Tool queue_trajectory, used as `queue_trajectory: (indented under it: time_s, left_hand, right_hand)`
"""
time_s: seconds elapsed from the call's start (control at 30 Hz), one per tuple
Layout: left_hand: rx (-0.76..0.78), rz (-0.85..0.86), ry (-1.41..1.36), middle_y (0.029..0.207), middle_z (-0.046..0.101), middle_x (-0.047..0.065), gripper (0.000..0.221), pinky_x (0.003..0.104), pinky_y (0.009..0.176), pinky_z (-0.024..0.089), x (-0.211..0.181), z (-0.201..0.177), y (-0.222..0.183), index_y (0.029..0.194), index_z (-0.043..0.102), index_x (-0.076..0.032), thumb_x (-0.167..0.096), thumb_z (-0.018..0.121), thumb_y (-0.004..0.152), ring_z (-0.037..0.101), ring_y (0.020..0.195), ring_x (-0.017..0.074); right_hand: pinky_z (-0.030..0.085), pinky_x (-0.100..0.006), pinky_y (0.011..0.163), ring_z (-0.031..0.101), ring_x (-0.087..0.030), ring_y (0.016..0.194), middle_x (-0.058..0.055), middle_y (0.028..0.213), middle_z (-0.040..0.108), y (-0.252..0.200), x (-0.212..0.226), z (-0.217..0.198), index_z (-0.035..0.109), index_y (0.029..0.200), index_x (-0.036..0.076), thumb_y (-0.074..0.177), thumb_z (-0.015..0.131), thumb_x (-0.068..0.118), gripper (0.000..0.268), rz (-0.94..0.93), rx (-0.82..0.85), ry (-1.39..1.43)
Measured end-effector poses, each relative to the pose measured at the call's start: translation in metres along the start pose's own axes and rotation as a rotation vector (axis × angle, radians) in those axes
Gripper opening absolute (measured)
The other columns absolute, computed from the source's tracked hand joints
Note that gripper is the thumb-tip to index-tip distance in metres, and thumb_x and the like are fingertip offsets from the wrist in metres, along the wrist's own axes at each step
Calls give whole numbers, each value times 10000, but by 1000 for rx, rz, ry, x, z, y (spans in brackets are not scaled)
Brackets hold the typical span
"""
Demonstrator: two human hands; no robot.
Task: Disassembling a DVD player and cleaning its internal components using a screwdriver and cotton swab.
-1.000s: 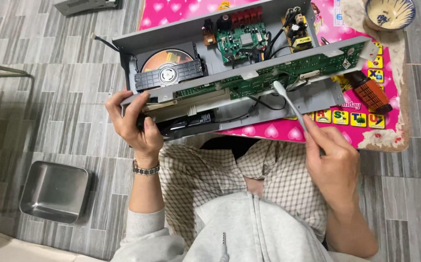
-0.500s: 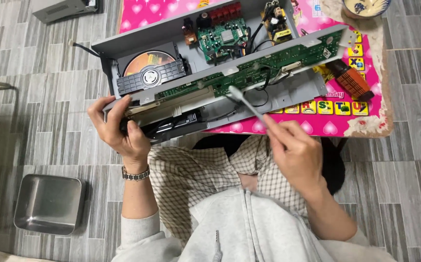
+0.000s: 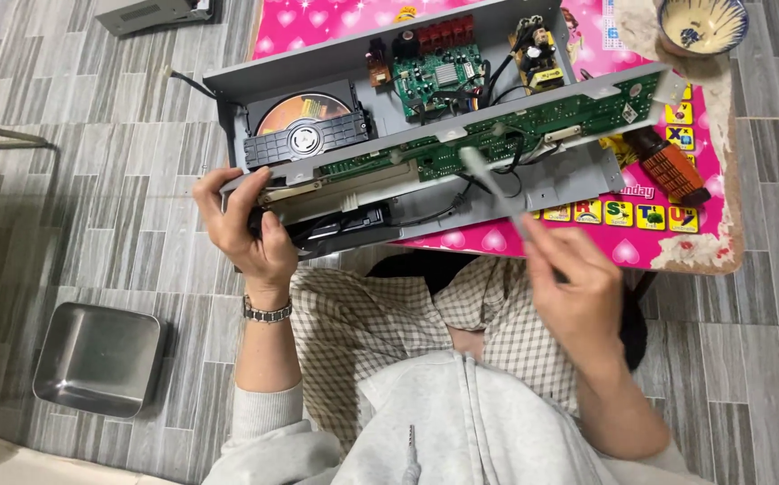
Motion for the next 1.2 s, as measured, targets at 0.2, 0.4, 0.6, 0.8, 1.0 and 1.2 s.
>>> queue_trajectory:
  time_s: [0.2,0.4,0.6,0.8,1.0,1.2]
  left_hand:
    - [5,-17,-8,1079,505,167,460,485,1007,415,-2,-1,1,1140,714,-61,-427,495,970,534,1063,355]
    - [16,-44,-6,1077,507,160,459,474,1003,420,0,-1,-4,1138,717,-74,-435,500,956,535,1069,355]
    - [11,-49,-17,1070,515,153,440,466,992,433,2,-3,-1,1147,723,-82,-414,513,949,544,1057,342]
    - [44,-75,-29,1087,512,154,438,451,983,437,2,-3,-4,1158,718,-89,-412,519,938,548,1058,336]
    - [43,-88,-24,1088,516,160,425,453,978,443,6,-2,-7,1146,718,-81,-391,531,922,555,1055,346]
    - [50,-79,-18,1093,514,154,441,441,980,447,2,-3,-4,1150,721,-88,-411,525,922,556,1052,338]
  right_hand:
    - [528,-387,646,683,-317,758,-159,882,703,12,6,15,736,1249,64,946,675,-26,322,-15,-20,75]
    - [529,-366,662,682,-294,771,-144,890,703,11,-3,18,744,1223,56,934,694,-17,302,-36,-9,101]
    - [546,-328,663,701,-249,758,-60,865,709,31,7,24,782,1174,216,931,719,90,281,-132,59,5]
    - [531,-387,689,686,-318,783,-139,895,698,17,-38,-7,774,1237,150,975,711,29,296,-76,-13,-87]
    - [539,-365,711,685,-295,762,-117,871,702,23,-14,-1,788,1155,123,919,719,-10,279,-94,-16,44]
    - [550,-379,688,705,-297,762,-100,848,711,31,-8,4,775,1168,157,893,721,15,314,-99,38,52]
Point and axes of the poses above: each hand's wrist, its own y-axis towards the middle knuckle, its own z-axis out of the palm, x = y × z, the point moved 1 cm from there along y, towards the middle knuckle
